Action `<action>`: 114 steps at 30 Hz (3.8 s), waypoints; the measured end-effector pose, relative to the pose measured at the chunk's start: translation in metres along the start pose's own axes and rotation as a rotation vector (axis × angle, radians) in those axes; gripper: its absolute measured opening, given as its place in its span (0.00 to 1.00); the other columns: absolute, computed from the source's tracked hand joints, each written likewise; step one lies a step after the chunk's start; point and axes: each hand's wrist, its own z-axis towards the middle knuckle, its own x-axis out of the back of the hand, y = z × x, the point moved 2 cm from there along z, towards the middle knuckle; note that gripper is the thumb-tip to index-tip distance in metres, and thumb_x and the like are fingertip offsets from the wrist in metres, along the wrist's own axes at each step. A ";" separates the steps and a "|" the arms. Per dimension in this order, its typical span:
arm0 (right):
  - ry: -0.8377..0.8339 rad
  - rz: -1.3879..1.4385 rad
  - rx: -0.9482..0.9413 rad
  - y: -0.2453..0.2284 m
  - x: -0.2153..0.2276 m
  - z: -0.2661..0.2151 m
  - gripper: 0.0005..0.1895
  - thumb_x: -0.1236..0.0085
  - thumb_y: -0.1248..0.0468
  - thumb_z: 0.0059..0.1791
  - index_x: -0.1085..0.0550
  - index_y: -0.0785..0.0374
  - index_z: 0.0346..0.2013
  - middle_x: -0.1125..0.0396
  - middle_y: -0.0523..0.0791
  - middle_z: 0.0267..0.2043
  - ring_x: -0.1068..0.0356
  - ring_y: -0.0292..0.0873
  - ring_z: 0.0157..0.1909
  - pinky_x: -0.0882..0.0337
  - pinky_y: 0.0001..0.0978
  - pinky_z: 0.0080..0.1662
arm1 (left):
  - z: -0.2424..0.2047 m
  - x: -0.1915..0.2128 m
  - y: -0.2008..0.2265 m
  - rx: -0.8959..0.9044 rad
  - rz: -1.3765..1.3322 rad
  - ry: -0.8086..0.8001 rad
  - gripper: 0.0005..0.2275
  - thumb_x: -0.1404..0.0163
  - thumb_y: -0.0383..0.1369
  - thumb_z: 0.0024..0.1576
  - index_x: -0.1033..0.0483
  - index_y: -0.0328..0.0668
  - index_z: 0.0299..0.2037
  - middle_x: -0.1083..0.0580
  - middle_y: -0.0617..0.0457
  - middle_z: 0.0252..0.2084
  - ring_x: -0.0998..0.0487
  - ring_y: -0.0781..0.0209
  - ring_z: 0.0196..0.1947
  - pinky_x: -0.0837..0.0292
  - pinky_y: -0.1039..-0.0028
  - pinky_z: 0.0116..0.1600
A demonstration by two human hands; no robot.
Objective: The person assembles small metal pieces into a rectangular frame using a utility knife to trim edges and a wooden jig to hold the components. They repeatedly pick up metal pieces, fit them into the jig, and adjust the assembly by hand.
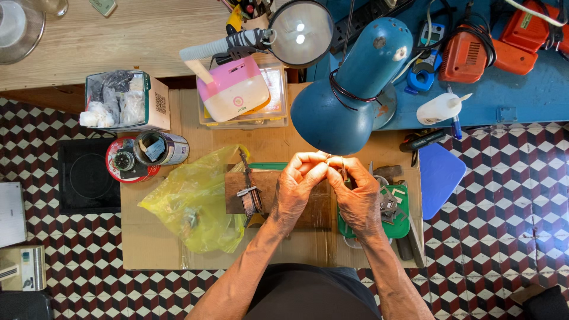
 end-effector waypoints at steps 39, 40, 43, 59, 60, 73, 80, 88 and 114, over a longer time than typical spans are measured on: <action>-0.089 1.158 -0.872 0.027 -0.001 -0.041 0.07 0.44 0.66 0.54 0.30 0.68 0.41 0.37 0.43 0.32 0.43 0.30 0.24 0.42 0.20 0.23 | -0.063 -0.009 0.046 -0.438 0.983 0.047 0.11 0.43 0.26 0.59 0.23 0.40 0.50 0.21 0.45 0.53 0.19 0.51 0.52 0.23 0.68 0.56; -0.112 1.150 -0.870 0.025 -0.005 -0.044 0.07 0.44 0.66 0.54 0.30 0.68 0.41 0.36 0.43 0.32 0.43 0.30 0.24 0.42 0.20 0.23 | -0.068 -0.009 0.046 -0.449 0.959 0.069 0.10 0.43 0.26 0.59 0.23 0.39 0.51 0.21 0.45 0.52 0.18 0.51 0.51 0.22 0.68 0.55; -0.149 1.090 -0.886 0.023 -0.013 -0.050 0.09 0.45 0.63 0.53 0.29 0.68 0.42 0.35 0.43 0.32 0.42 0.31 0.23 0.41 0.20 0.22 | -0.081 -0.004 0.050 -0.485 0.973 0.151 0.10 0.44 0.25 0.60 0.23 0.39 0.51 0.20 0.46 0.50 0.17 0.51 0.48 0.21 0.70 0.52; 0.110 -0.093 -0.953 0.276 -0.066 -0.114 0.30 0.42 0.70 0.43 0.35 0.63 0.61 0.30 0.54 0.47 0.30 0.52 0.46 0.30 0.47 0.48 | -0.178 0.107 0.071 -0.109 0.429 0.885 0.12 0.51 0.32 0.64 0.22 0.31 0.51 0.21 0.52 0.43 0.20 0.67 0.41 0.21 0.75 0.49; 0.103 -0.250 -0.801 0.282 -0.063 -0.110 0.31 0.41 0.69 0.43 0.35 0.65 0.62 0.31 0.56 0.50 0.32 0.55 0.50 0.31 0.47 0.50 | -0.180 0.110 0.066 -0.074 0.420 0.887 0.12 0.51 0.32 0.64 0.22 0.31 0.51 0.21 0.52 0.42 0.20 0.67 0.41 0.21 0.75 0.48; 0.076 -0.109 -0.244 0.052 -0.072 -0.146 0.20 0.45 0.64 0.53 0.29 0.65 0.60 0.35 0.51 0.63 0.30 0.44 0.57 0.29 0.32 0.56 | -0.172 0.102 0.081 -0.194 0.939 0.138 0.09 0.47 0.27 0.61 0.21 0.39 0.50 0.20 0.46 0.42 0.17 0.53 0.41 0.22 0.70 0.45; -0.182 -0.232 -0.110 -0.036 -0.101 -0.150 0.16 0.41 0.68 0.50 0.22 0.64 0.53 0.24 0.46 0.51 0.25 0.38 0.51 0.27 0.30 0.52 | -0.158 0.101 0.090 -0.052 0.910 -0.142 0.07 0.43 0.30 0.59 0.22 0.38 0.45 0.18 0.47 0.38 0.14 0.55 0.38 0.20 0.71 0.41; 0.041 -0.013 -0.418 -0.001 -0.083 -0.157 0.12 0.40 0.66 0.50 0.19 0.66 0.46 0.22 0.43 0.38 0.26 0.35 0.40 0.27 0.27 0.43 | -0.152 0.102 0.088 -0.075 0.782 -0.134 0.13 0.42 0.31 0.57 0.24 0.41 0.51 0.18 0.48 0.41 0.15 0.62 0.42 0.18 0.73 0.45; -0.072 -0.567 0.157 0.070 -0.096 -0.058 0.08 0.38 0.64 0.48 0.19 0.62 0.40 0.31 0.48 0.38 0.30 0.48 0.44 0.30 0.38 0.45 | -0.098 0.150 0.057 -0.071 0.914 0.298 0.16 0.43 0.31 0.58 0.27 0.40 0.55 0.22 0.46 0.48 0.17 0.56 0.43 0.20 0.68 0.47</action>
